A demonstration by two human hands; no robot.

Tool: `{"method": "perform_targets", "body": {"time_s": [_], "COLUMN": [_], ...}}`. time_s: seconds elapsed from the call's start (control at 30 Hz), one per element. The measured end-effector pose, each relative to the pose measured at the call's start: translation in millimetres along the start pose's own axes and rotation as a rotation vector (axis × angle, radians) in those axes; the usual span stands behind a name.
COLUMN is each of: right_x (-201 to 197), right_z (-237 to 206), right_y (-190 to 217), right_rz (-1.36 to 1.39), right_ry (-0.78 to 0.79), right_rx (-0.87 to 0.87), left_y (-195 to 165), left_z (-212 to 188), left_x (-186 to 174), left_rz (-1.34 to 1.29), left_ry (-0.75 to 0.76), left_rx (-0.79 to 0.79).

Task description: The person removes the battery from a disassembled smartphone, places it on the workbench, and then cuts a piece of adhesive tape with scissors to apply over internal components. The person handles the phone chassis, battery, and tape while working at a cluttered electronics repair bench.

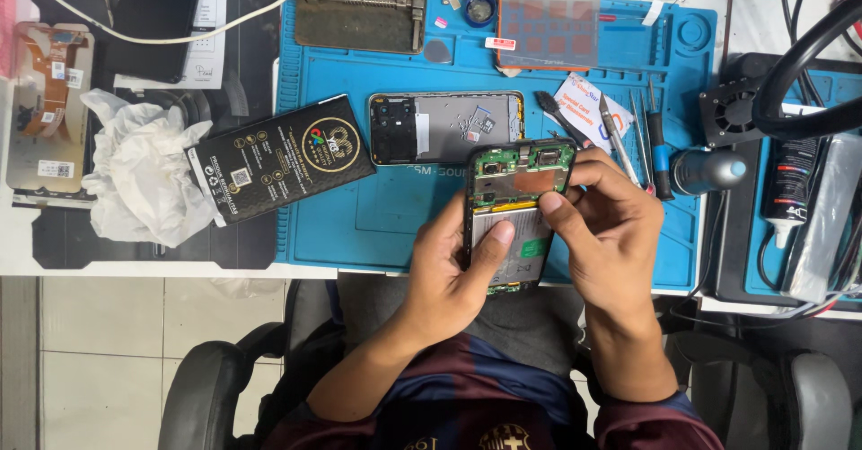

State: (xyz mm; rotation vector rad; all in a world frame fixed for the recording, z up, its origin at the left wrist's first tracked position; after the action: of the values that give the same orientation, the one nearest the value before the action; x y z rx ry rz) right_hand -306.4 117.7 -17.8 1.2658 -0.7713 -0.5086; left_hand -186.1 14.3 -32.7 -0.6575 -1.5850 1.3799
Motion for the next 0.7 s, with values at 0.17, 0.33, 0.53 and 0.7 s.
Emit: {"method": "perform_targets", "body": {"time_s": [0.17,0.33,0.53,0.7], "right_x": [8.4,14.5,32.0,30.7], "right_z": [5.7,1.0,-12.7,-17.7], "right_y": [5.6,32.0,54.0,47.4], "right_rz": [-0.013,-0.322,-0.813,-0.843], "right_ry": [-0.043,-0.075,0.103,0.029], "right_rx": [0.014,-0.100,-0.294,-0.210], "left_y": [6.0,-3.8,-11.7,-10.8], "left_z": [3.0,11.0,13.2,7.0], "left_x": [-4.7,-9.8,-1.9,5.6], "left_rz": [-0.161,-0.370,-0.542,-0.542], "left_ry": [-0.037,-0.015,0.060,0.081], "left_rx": [-0.054,-0.021,-0.018,0.077]}}
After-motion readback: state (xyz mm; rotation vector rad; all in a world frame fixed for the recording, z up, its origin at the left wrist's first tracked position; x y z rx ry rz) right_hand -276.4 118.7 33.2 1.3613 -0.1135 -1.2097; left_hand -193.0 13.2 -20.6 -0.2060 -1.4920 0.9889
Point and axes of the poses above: each hand's wrist, its own z-axis towards the middle knuckle, its own x-axis out of the palm, y = z × x, the point moved 7 cm from there along z, towards the middle knuckle, and after that the axes turned 7 degrees about z, right-handed, at the moved point
